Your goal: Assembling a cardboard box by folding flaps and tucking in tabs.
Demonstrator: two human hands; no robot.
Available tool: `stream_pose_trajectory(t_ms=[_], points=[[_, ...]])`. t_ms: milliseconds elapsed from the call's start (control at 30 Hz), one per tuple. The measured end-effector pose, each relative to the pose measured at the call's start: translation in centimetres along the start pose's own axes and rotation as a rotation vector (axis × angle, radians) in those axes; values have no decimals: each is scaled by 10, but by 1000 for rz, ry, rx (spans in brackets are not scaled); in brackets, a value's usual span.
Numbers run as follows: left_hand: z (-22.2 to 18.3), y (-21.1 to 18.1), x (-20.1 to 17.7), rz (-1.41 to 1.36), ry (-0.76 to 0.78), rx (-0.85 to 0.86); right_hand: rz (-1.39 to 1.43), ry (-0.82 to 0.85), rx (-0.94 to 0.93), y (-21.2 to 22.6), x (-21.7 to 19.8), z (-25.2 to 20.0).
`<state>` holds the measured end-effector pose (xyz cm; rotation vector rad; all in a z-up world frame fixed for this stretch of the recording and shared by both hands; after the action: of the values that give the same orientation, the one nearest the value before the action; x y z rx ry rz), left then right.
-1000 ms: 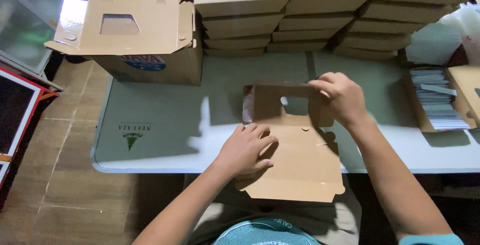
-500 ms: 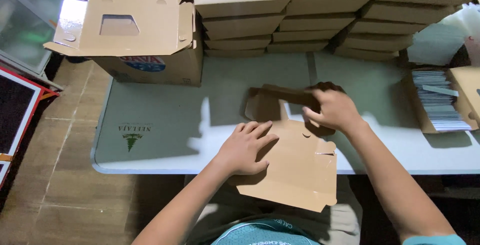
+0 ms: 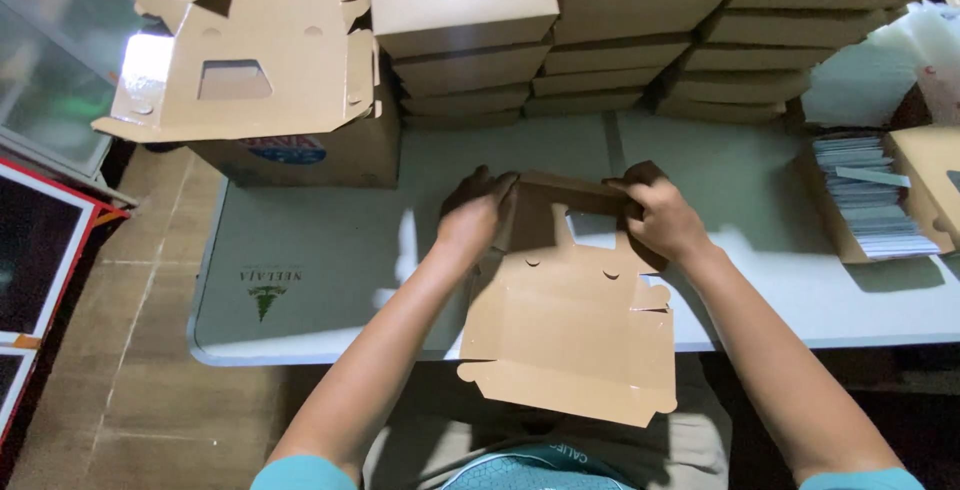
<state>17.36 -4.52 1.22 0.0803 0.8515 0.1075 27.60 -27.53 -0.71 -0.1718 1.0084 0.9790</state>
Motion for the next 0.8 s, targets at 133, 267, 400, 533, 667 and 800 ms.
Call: stream_pose_trajectory(t_ms=[133, 267, 400, 533, 667, 800], points=[[11, 10, 20, -357, 443, -215, 52, -52, 84, -24, -6, -7], [-6, 18, 57, -528, 652, -383, 220, -96, 148, -12, -32, -4], [-9, 14, 42, -619, 685, -397, 303, -51, 251, -36, -26, -17], [8, 5, 3, -672, 340, -78, 312, -39, 205, -27, -33, -21], [-6, -12, 7, -707, 114, 278, 309, 26, 97, -32, -28, -26], [-30, -19, 50, -456, 306, 440, 36, 254, 108, -24, -29, -23]])
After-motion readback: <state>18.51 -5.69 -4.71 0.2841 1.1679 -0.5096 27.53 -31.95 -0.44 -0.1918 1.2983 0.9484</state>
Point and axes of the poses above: each hand's wrist, its own z-axis towards the middle knuckle, its own x-axis out of the palm, y = z × x, the point moved 9 cm from there along z, towards the middle knuckle, and after that the axes turned 12 degrees about -y, right-handed, at the moved point
